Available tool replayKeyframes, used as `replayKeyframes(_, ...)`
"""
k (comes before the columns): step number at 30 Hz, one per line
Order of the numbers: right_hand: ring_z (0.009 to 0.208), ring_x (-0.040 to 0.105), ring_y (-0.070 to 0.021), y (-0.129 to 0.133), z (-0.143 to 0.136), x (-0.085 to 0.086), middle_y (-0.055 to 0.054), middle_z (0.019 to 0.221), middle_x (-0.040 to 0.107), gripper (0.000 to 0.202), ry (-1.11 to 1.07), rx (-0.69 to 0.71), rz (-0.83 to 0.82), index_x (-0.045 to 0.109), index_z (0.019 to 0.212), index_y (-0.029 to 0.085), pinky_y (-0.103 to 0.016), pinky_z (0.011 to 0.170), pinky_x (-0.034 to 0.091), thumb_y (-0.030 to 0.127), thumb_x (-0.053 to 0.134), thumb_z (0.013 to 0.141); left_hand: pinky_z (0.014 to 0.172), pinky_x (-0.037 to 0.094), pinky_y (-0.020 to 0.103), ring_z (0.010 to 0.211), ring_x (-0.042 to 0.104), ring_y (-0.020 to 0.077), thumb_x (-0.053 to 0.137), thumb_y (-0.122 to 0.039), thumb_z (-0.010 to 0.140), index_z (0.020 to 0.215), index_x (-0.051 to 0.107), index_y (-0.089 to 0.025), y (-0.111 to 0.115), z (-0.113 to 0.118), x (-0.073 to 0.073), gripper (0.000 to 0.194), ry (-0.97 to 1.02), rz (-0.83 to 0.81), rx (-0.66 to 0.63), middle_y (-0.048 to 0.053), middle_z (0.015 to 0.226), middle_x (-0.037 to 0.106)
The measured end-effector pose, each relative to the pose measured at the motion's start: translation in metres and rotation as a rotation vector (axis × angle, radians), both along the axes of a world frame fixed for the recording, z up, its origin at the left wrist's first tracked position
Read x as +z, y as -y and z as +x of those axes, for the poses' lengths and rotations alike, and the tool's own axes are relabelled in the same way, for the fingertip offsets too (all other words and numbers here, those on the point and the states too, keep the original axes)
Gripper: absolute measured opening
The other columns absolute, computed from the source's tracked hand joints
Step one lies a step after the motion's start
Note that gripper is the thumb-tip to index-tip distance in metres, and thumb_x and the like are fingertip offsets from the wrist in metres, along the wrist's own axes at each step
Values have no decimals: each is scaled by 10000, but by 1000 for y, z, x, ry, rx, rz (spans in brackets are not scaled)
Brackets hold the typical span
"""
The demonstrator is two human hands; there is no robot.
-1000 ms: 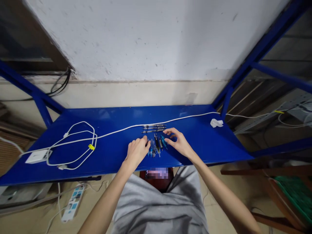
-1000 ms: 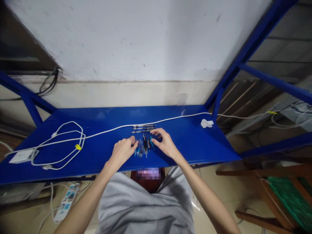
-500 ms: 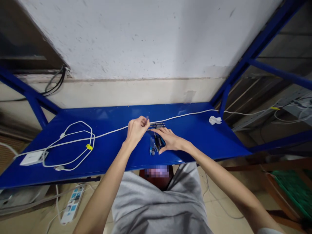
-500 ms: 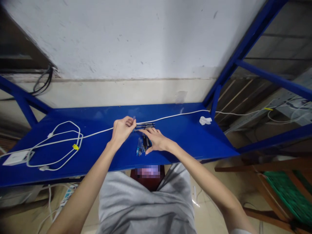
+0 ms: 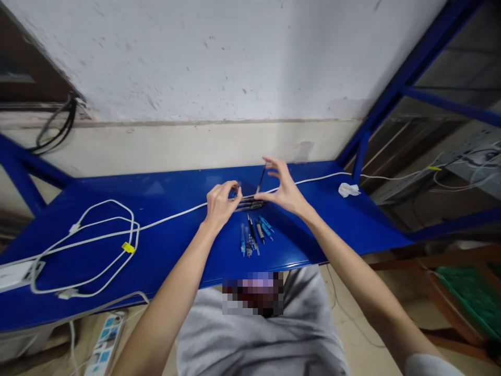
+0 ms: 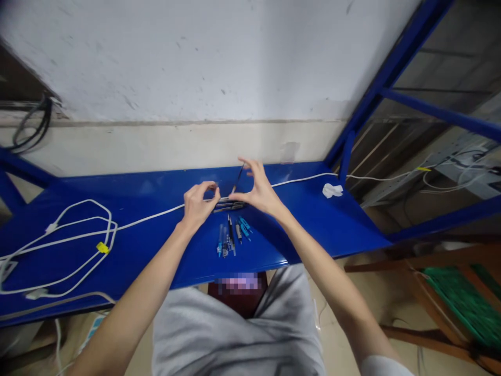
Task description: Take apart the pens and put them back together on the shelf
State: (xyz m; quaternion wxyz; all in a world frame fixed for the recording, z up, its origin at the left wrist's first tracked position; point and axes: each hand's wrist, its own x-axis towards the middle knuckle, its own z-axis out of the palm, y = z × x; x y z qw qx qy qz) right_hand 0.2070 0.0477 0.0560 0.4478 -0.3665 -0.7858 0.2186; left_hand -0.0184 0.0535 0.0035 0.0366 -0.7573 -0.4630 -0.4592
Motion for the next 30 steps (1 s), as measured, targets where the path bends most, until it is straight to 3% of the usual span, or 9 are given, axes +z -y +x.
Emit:
replayKeyframes(4,1488,344,-371,-33,-23,-22,-144,1597,294,930,-80,-188,126,377,1546,309,-597,1229,314,695,743,783,854,486,333,918,692,204,530,-238,985,1093,674,-181,-4,2,0,189,-148,-49,-88,66,989,751)
replayKeyframes(10,1460,419,-370,-34,-26,-51,-140,1584,287,755,-16,-161,145,553,1424,290,-587,1218,370,687,725,805,852,471,341,976,651,215,503,-256,1010,1102,659,-180,-5,0,2,196,-175,-121,-134,79,1045,722)
replayKeyframes(30,1494,369,-370,-40,-16,-61,-111,1617,243,810,-6,-160,118,459,1523,359,-578,1251,325,645,735,817,894,466,354,1018,630,222,450,-314,1050,1143,652,-201,-2,1,-1,249,-177,-144,-182,87,1109,695)
